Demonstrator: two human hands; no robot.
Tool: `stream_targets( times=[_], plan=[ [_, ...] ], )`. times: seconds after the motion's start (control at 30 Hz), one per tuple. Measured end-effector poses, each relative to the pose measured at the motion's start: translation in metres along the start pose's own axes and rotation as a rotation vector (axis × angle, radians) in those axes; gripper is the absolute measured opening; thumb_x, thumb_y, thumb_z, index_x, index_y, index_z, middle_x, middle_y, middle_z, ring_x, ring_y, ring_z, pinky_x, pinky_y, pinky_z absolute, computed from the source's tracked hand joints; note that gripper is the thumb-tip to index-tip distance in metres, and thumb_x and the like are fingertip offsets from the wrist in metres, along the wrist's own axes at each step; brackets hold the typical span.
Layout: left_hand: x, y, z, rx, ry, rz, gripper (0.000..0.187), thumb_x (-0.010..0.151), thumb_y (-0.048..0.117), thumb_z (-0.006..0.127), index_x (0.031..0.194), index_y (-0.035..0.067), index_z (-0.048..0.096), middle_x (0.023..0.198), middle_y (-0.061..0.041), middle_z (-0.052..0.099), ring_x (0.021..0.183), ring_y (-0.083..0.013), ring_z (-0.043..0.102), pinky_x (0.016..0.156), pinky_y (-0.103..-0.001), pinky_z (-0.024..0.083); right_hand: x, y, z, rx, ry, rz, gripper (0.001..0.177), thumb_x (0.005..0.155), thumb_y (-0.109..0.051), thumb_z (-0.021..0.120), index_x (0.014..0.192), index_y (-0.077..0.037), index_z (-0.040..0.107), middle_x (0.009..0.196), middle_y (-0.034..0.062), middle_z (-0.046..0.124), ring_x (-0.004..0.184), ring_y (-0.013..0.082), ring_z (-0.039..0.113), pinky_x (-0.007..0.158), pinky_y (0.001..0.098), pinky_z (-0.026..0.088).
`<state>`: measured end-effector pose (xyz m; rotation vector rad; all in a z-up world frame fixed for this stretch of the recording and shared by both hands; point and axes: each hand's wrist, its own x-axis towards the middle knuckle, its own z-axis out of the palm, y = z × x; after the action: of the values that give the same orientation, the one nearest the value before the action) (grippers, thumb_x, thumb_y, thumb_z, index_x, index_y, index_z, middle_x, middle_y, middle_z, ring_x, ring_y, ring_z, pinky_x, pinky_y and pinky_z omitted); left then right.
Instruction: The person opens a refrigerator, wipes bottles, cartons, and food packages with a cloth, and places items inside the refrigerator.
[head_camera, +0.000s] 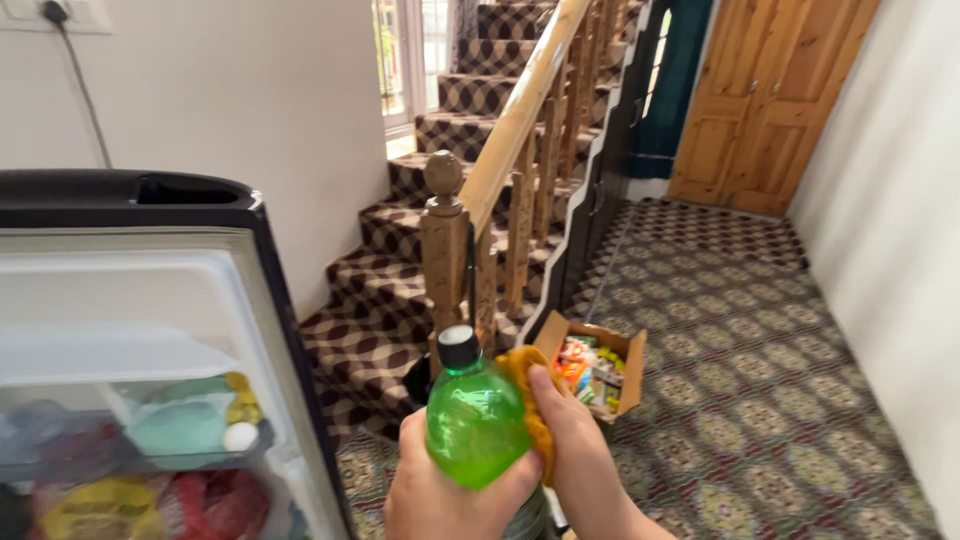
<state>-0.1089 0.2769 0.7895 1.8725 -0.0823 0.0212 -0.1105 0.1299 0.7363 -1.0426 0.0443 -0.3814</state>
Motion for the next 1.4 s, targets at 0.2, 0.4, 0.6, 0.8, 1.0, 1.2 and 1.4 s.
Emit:
stream_targets(
  times=[0.2, 0.4, 0.6, 0.8, 1.0, 1.2, 1.4],
  plan=[
    [0.0, 0.025, -0.016, -0.118, 0.146, 0.037, 0.086, 0.056, 0.04, 0.095, 0.129, 0.013, 0.057, 0.104, -0.003, 0.075, 0.097, -0.0163, 0.075, 0.088, -0.034, 0.055, -0.025, 0.088, -0.077, -0.959, 0.004, -0.967, 0.041, 0.103, -0.023, 0.051, 0.133, 0.004, 0.06, 0.137, 0.0202, 0.06, 0.131, 0.027, 0.059, 0.115, 0.0338, 0.041],
    [0.002, 0.019, -0.015, -0.441, -0.034, 0.19, 0.09, 0.057, 0.025, 0.093, 0.134, 0.008, 0.049, 0.108, -0.006, 0.079, 0.093, -0.0139, 0.077, 0.087, -0.031, 0.059, 0.012, 0.106, -0.099, -0.049, -0.115, 0.143, 0.046, 0.099, -0.017, 0.046, 0.134, 0.006, 0.065, 0.138, 0.0198, 0.067, 0.126, 0.0268, 0.062, 0.108, 0.0397, 0.046],
    [0.027, -0.016, 0.007, -0.731, -0.149, 0.174, 0.078, 0.06, 0.005, 0.088, 0.13, -0.001, 0.053, 0.105, -0.014, 0.075, 0.091, -0.0201, 0.076, 0.081, -0.036, 0.063, 0.014, 0.039, -0.02, 0.106, -0.124, 0.212, 0.051, 0.097, -0.028, 0.045, 0.137, 0.0, 0.062, 0.135, 0.0122, 0.071, 0.12, 0.0195, 0.068, 0.104, 0.0333, 0.049],
    [0.029, -0.042, 0.026, -0.591, 0.05, 0.265, 0.095, 0.055, 0.007, 0.092, 0.132, 0.002, 0.037, 0.111, -0.012, 0.073, 0.091, -0.0179, 0.076, 0.079, -0.033, 0.064, 0.014, 0.021, 0.023, 0.231, 0.131, 0.106, 0.052, 0.103, -0.036, 0.055, 0.131, 0.007, 0.062, 0.112, 0.0163, 0.071, 0.096, 0.0237, 0.065, 0.084, 0.0364, 0.052],
    [0.02, -0.032, 0.01, -0.581, 0.099, 0.151, 0.082, 0.061, 0.01, 0.092, 0.128, 0.002, 0.045, 0.101, -0.012, 0.077, 0.088, -0.0158, 0.077, 0.08, -0.03, 0.062, -0.023, 0.045, 0.038, -0.251, 0.307, -0.184, 0.049, 0.098, -0.035, 0.049, 0.132, -0.004, 0.064, 0.115, 0.0133, 0.075, 0.1, 0.0179, 0.071, 0.088, 0.0292, 0.055],
    [0.022, -0.017, -0.004, -0.674, 0.158, 0.169, 0.032, 0.067, 0.011, 0.088, 0.095, 0.003, 0.073, 0.086, -0.007, 0.077, 0.076, -0.0172, 0.072, 0.071, -0.031, 0.057, -0.037, 0.127, 0.007, -1.162, 0.561, -1.252, 0.027, 0.109, -0.014, 0.065, 0.135, -0.006, 0.06, 0.127, 0.0152, 0.071, 0.116, 0.0252, 0.076, 0.103, 0.0322, 0.056],
    [0.014, -0.001, -0.009, -0.754, 0.102, 0.126, 0.054, 0.067, 0.011, 0.086, 0.115, 0.006, 0.062, 0.101, -0.006, 0.074, 0.091, -0.0151, 0.073, 0.084, -0.032, 0.057, -0.023, 0.202, -0.114, -0.907, 0.441, -0.886, 0.042, 0.096, -0.013, 0.061, 0.133, 0.004, 0.06, 0.125, 0.0192, 0.072, 0.115, 0.0312, 0.071, 0.106, 0.042, 0.049]
  ],
)
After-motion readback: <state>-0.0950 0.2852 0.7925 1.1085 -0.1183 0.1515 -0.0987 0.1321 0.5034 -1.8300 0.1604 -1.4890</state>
